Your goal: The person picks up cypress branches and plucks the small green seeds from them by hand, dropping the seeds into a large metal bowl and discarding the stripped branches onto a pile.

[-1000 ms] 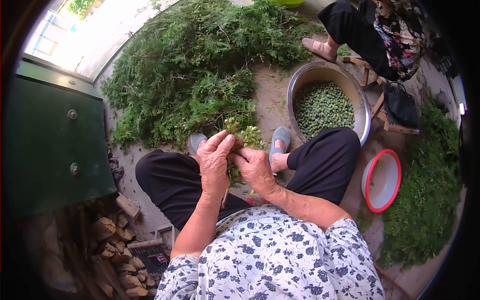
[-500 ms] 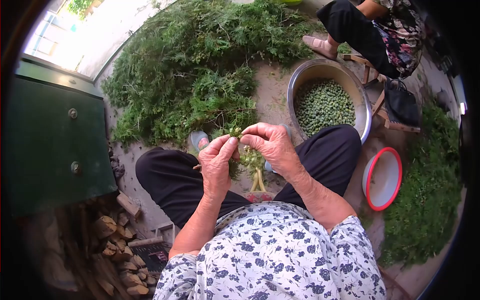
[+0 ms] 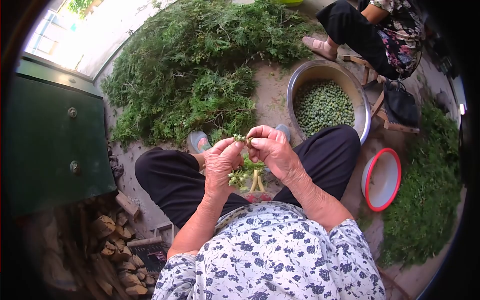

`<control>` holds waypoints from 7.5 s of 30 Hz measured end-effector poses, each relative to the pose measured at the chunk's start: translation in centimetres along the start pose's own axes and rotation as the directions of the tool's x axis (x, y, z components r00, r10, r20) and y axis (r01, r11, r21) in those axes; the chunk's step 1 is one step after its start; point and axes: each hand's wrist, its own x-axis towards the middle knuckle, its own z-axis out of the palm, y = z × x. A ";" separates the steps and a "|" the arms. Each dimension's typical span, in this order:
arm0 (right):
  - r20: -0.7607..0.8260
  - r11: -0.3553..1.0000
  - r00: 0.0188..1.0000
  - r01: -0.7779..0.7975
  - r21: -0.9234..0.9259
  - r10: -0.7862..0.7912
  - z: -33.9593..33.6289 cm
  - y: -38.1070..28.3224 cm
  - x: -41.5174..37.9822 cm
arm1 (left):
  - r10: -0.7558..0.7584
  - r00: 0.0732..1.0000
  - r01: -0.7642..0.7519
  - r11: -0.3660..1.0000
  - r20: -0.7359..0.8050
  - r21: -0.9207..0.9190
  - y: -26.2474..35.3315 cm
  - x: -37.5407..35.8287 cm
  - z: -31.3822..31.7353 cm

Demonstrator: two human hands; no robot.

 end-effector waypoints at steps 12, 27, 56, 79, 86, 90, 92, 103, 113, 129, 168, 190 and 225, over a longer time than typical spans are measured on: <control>-0.013 0.977 0.993 0.113 -0.182 -0.117 1.0 -0.3 -0.7 | 0.119 0.993 -0.101 0.911 -0.020 0.400 -0.1 -0.5 0.0; 0.018 0.990 0.996 0.092 -0.107 -0.090 0.0 0.3 -0.8 | 0.081 0.990 -0.111 0.956 0.119 0.272 0.0 -0.5 -0.1; -0.014 0.999 0.999 0.043 0.031 -0.042 1.4 -0.5 -1.9 | -0.118 0.955 0.108 0.993 0.271 0.052 0.3 0.0 -0.5; 0.058 0.990 0.998 0.017 -0.141 -0.009 0.4 -1.1 -1.3 | 0.073 0.990 -0.119 0.892 0.120 0.435 0.6 -0.5 0.1; 0.162 0.390 0.844 0.396 -0.831 -0.512 1.4 -1.5 -1.5 | 0.200 0.979 -0.194 0.822 0.048 0.535 -0.4 -0.5 0.5; -0.027 0.331 0.713 0.291 -0.898 -0.700 0.9 -4.1 -2.0 | 0.118 0.985 -0.073 0.945 -0.125 0.318 0.8 -0.4 0.5; -0.039 0.166 0.529 0.195 -0.967 -0.848 -2.1 -7.3 -2.0 | 0.124 0.976 -0.089 0.977 -0.180 0.193 1.4 -0.2 0.1; 0.025 0.503 0.874 0.302 -0.809 -0.484 0.5 -6.4 -4.1 | 0.110 0.978 -0.093 0.990 -0.177 0.101 1.7 0.9 -0.4; 0.067 0.907 0.996 0.078 -0.414 -0.056 3.6 -0.2 -2.5 | 0.255 0.954 -0.194 0.926 -0.158 0.323 1.0 1.0 0.5; -0.065 0.865 0.948 0.255 -0.432 -0.312 1.8 -1.2 -1.7 | -0.072 0.997 0.063 0.969 0.028 0.238 1.3 -0.3 0.2; -0.112 0.996 0.993 0.037 -0.082 -0.046 -0.2 -3.8 -1.9 | 0.051 0.997 -0.064 0.949 0.049 0.309 0.6 -0.5 0.7; -0.139 0.822 0.972 0.079 -0.563 -0.189 -0.3 -2.1 -1.6 | -0.025 0.998 0.027 0.999 -0.053 0.029 -0.6 0.1 1.4; 0.135 0.714 0.935 0.340 -0.612 -0.329 -0.2 -0.8 -1.9 | -0.083 0.995 0.084 0.996 -0.049 0.011 -0.9 -0.5 1.1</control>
